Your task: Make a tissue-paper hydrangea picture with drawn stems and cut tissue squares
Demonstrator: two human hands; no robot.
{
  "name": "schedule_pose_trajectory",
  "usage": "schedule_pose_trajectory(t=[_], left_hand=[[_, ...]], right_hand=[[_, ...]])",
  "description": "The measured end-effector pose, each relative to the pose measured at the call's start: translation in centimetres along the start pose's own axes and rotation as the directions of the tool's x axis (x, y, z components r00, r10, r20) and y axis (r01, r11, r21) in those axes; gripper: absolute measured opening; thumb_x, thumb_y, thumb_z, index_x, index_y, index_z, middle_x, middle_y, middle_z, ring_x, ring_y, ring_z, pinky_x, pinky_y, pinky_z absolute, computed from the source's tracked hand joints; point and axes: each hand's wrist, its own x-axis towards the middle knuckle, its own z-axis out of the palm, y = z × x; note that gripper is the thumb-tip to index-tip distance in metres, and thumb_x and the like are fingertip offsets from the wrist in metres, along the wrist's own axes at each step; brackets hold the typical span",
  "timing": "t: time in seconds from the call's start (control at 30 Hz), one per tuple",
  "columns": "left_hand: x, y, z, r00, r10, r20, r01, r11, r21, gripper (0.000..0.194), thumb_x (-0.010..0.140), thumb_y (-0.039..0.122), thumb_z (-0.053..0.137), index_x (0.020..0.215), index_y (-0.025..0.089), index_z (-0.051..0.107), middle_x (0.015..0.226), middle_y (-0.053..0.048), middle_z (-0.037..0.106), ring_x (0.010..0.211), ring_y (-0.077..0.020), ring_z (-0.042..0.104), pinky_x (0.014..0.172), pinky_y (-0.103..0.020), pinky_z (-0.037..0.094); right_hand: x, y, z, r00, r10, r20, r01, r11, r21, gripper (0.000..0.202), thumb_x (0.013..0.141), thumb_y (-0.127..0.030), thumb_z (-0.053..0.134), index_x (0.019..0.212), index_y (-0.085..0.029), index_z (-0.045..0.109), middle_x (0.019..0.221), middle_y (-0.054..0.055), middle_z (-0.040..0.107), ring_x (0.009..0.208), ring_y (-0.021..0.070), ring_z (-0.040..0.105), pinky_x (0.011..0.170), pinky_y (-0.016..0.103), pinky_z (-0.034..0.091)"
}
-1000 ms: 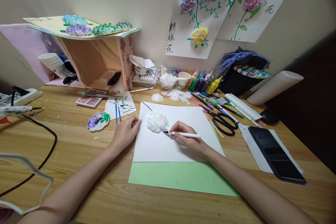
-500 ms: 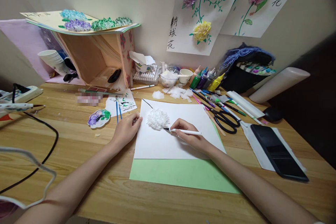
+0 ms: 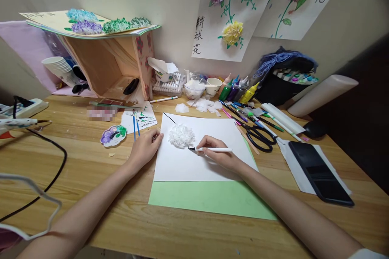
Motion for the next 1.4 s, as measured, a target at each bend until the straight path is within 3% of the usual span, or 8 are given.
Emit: schedule_pose_trajectory(t=[0.33, 0.57, 1.07, 1.17, 1.27, 1.4], left_hand=[[0.3, -0.2, 0.1, 1.000, 0.014, -0.001, -0.014, 1.000, 0.009, 0.034, 0.085, 0.044, 0.037, 0.082, 0.020, 0.061, 0.078, -0.002, 0.065, 0.072, -0.0187, 0.056, 0.058, -0.026, 0.032], [0.2, -0.1, 0.0, 1.000, 0.027, -0.007, -0.027, 1.000, 0.011, 0.035, 0.085, 0.044, 0.036, 0.080, 0.019, 0.060, 0.078, -0.003, 0.065, 0.074, -0.0193, 0.056, 0.059, -0.026, 0.033], [0.3, -0.1, -0.1, 1.000, 0.017, -0.012, -0.017, 1.000, 0.017, 0.033, 0.085, 0.044, 0.039, 0.077, 0.019, 0.058, 0.073, -0.001, 0.063, 0.070, -0.0174, 0.055, 0.058, -0.025, 0.032], [0.3, -0.1, -0.1, 1.000, 0.023, -0.013, -0.023, 1.000, 0.014, 0.033, 0.085, 0.044, 0.038, 0.077, 0.019, 0.058, 0.073, -0.001, 0.063, 0.070, -0.0174, 0.055, 0.059, -0.025, 0.033], [0.3, -0.1, 0.0, 1.000, 0.028, -0.012, -0.028, 1.000, 0.008, 0.033, 0.085, 0.044, 0.038, 0.080, 0.019, 0.059, 0.076, -0.001, 0.064, 0.071, -0.0174, 0.055, 0.059, -0.025, 0.033], [0.2, -0.2, 0.0, 1.000, 0.020, -0.001, -0.020, 1.000, 0.001, 0.033, 0.085, 0.045, 0.038, 0.080, 0.020, 0.059, 0.075, -0.001, 0.063, 0.071, -0.0173, 0.055, 0.059, -0.025, 0.032]], right_hand=[[0.3, -0.4, -1.0, 0.993, 0.060, 0.106, -0.066, 0.996, 0.052, 0.006, 0.076, -0.019, 0.053, 0.074, -0.017, 0.058, 0.071, 0.001, 0.060, 0.068, 0.0143, 0.055, 0.062, 0.026, 0.040], [0.3, -0.3, -1.1, 0.994, 0.021, 0.108, -0.026, 0.998, 0.053, 0.007, 0.077, -0.018, 0.052, 0.078, -0.017, 0.059, 0.073, 0.001, 0.061, 0.072, 0.0152, 0.056, 0.066, 0.027, 0.041], [0.5, -0.7, -2.2, 0.981, 0.064, 0.183, -0.074, 0.996, 0.048, 0.011, 0.066, -0.013, 0.048, 0.060, -0.017, 0.056, 0.062, -0.001, 0.055, 0.058, 0.0123, 0.051, 0.054, 0.024, 0.037], [0.6, -0.4, -2.2, 0.992, 0.039, 0.118, -0.052, 0.993, 0.107, 0.011, 0.069, -0.015, 0.047, 0.066, -0.017, 0.057, 0.063, 0.000, 0.057, 0.059, 0.0130, 0.051, 0.057, 0.026, 0.038], [0.7, 0.0, -2.1, 0.999, 0.000, -0.043, 0.006, 0.991, 0.135, 0.010, 0.076, -0.020, 0.048, 0.075, -0.018, 0.057, 0.065, 0.000, 0.059, 0.061, 0.0136, 0.051, 0.062, 0.028, 0.039], [1.0, 0.5, -2.2, 0.965, 0.009, -0.263, 0.010, 0.997, 0.073, 0.013, 0.079, -0.020, 0.046, 0.069, -0.018, 0.055, 0.057, -0.001, 0.055, 0.057, 0.0126, 0.049, 0.058, 0.027, 0.038]])
